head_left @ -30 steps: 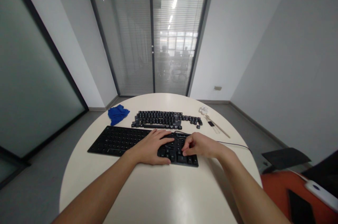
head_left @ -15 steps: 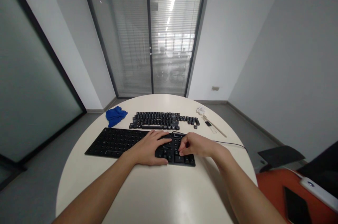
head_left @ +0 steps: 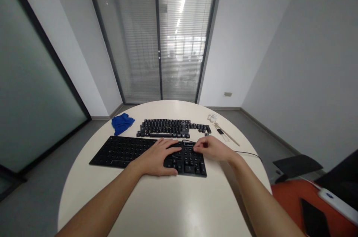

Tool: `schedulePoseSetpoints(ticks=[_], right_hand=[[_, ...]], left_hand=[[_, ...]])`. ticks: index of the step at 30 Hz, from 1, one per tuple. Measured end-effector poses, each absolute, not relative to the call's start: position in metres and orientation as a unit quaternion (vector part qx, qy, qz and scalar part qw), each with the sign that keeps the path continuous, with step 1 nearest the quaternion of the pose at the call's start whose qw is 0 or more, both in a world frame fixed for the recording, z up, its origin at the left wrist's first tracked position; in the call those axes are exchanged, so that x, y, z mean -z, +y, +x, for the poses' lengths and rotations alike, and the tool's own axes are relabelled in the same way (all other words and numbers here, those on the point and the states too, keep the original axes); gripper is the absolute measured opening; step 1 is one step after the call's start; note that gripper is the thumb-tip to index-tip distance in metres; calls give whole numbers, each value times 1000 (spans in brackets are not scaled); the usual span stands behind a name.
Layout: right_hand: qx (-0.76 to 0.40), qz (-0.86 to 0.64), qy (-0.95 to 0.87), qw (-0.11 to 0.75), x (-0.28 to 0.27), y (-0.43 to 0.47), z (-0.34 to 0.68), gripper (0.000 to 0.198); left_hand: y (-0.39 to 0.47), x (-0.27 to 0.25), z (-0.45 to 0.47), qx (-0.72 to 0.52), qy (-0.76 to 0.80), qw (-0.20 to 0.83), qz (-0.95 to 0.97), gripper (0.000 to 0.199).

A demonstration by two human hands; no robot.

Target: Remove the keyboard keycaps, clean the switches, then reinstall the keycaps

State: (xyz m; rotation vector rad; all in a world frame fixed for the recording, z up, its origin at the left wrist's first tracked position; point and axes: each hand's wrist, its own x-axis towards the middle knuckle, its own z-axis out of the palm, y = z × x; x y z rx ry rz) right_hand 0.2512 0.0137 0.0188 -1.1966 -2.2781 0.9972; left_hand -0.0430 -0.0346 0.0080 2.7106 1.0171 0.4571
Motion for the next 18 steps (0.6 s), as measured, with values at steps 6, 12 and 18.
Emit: schedulePoseSetpoints(ticks=[6, 12, 18], right_hand=[[-105, -626, -726, 266, -3, 43, 288, 24], [-71, -633, -741, 212, -1, 39, 285, 33], [-76, -641, -735, 206, -1, 38, 282, 25]], left_hand=[[-34, -7, -44, -152, 348, 111, 918, 81], [-34, -9, -43, -146, 350, 101, 920, 81], [-35, -9, -43, -142, 354, 100, 919, 81]])
